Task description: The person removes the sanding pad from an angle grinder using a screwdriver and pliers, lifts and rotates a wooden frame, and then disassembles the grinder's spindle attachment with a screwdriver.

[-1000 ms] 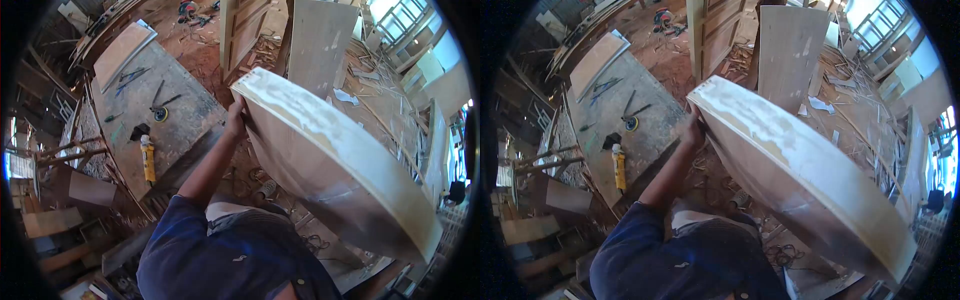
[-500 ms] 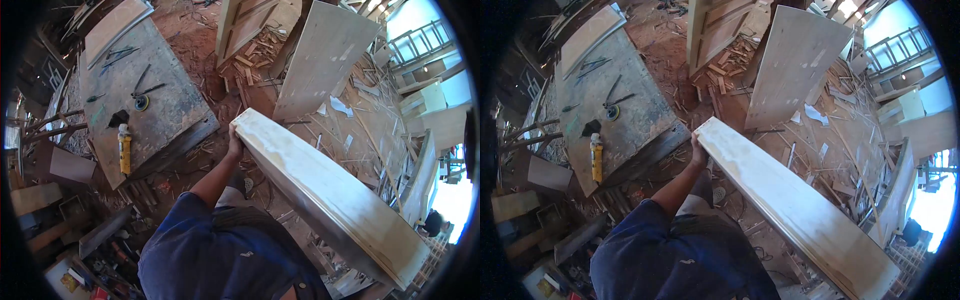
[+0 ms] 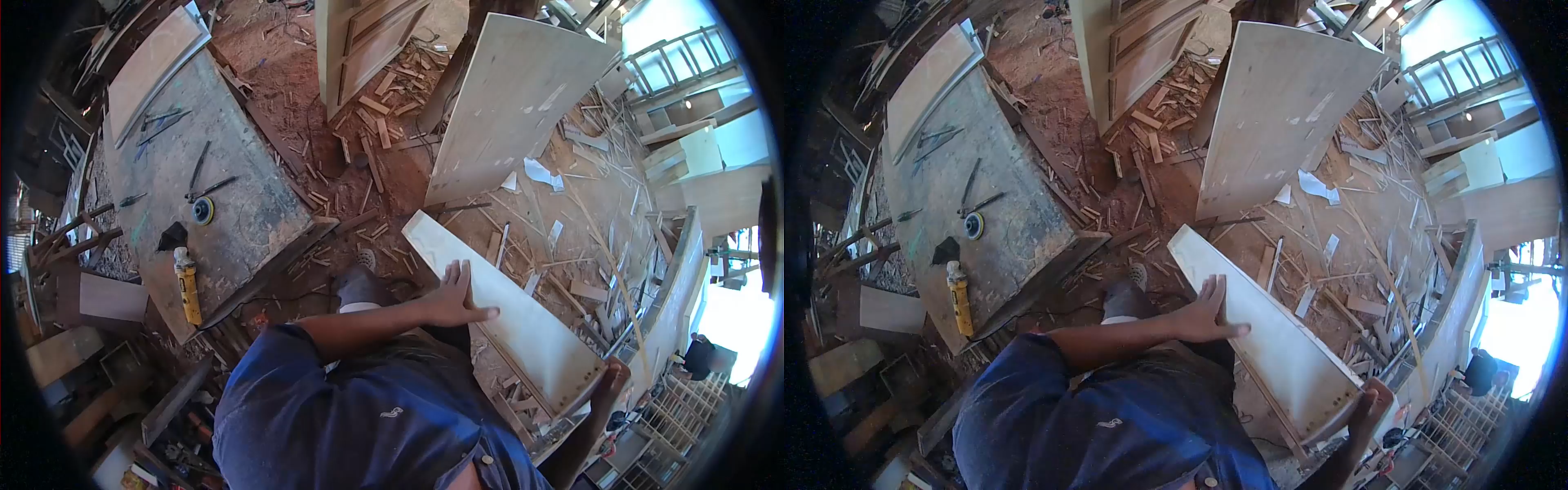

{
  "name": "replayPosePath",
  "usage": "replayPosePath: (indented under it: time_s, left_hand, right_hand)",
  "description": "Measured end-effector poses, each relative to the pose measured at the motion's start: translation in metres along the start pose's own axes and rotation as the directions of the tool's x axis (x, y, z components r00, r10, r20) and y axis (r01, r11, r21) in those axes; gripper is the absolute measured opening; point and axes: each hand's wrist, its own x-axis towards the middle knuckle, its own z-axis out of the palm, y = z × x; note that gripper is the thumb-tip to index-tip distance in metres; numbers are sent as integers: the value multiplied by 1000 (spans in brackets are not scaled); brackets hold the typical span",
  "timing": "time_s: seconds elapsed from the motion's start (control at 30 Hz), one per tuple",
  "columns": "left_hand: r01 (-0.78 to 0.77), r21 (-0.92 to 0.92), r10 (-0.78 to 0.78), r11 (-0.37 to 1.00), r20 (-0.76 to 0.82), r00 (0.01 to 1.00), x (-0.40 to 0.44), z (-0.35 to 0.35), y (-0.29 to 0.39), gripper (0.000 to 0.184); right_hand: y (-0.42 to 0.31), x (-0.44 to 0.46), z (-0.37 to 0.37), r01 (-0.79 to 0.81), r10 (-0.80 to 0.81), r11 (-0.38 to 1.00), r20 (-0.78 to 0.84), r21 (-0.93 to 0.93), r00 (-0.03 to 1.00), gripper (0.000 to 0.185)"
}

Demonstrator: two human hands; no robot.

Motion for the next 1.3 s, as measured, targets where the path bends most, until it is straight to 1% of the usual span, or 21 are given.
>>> replayPosePath:
  time_s: [0.03,0.07,0.13,0.17,0.23,0.27,0.33,0.37,0.4,0.47,0.57,0.63,0.67,0.77,0.8,0.9,1.0,1.1,1.2,1.23,1.3]
  left_hand:
    - [-2,-24,2,1000,4,1000,9,2,6,153]
    - [15,7,-15,1000,17,1000,21,3,13,154]
    - [41,63,-45,997,61,997,43,15,25,156]
    - [46,39,-49,998,56,997,56,19,25,157]
    - [62,-11,-62,998,22,998,88,22,26,159]
    - [100,-61,-98,993,30,995,98,19,32,156]
    - [108,-151,-111,983,-17,994,125,30,30,159]
    - [101,-194,-112,976,-47,993,142,34,27,160]
    - [101,-288,-120,952,-52,991,154,37,28,158]
    - [99,-452,-131,887,-41,990,179,40,29,158]
    - [64,-651,-114,756,-34,993,220,49,27,157]
    - [-45,-817,-56,575,-95,994,259,79,-10,156]
    - [-73,-752,-64,655,-151,986,270,86,-12,152]
    - [-143,-792,-94,593,-244,965,317,118,-28,149]
    - [-107,-846,-88,522,-178,980,316,113,-14,119]
    - [-147,-860,-117,488,-232,966,349,123,-20,143]
    - [-201,-917,-84,344,-243,966,366,125,-21,138]
    - [-89,-913,-209,398,-184,960,382,124,-34,134]
    - [-52,-923,-273,381,-166,948,388,120,-31,130]
    - [15,-937,-323,350,-105,940,389,118,-27,125]
    - [155,-949,-420,275,26,907,380,105,8,118]
  right_hand:
    - [26,13,11,42,-41,999,-60,7,997,88]
    - [42,30,23,93,-97,995,-105,-40,990,88]
    - [71,65,30,97,-102,993,-63,-67,993,88]
    - [81,84,35,60,-60,998,25,-30,998,86]
    - [99,130,47,17,-33,995,168,94,985,81]
    - [101,150,62,120,-122,992,48,44,991,78]
    - [110,192,62,46,-21,994,242,-99,970,73]
    - [106,206,72,88,-82,996,187,-25,979,74]
    - [101,225,77,122,-124,992,202,24,971,74]
    - [123,260,86,161,-106,979,370,-122,923,74]
    - [128,293,109,245,-182,963,411,-107,893,71]
    - [135,308,118,366,-290,924,428,-107,856,71]
    - [139,316,122,425,-340,899,438,-108,832,72]
    - [154,338,136,497,-406,863,463,-90,788,75]
    - [161,345,144,487,-386,868,486,-98,784,79]
    - [179,362,163,525,-403,846,534,-91,743,83]
    - [201,376,186,540,-399,836,564,-100,723,87]
    - [218,387,204,565,-423,820,570,-90,704,89]
    - [228,396,216,550,-388,830,616,-89,685,95]
    - [229,397,220,564,-385,820,640,-93,665,97]
    - [227,393,226,587,-369,804,690,-99,622,101]
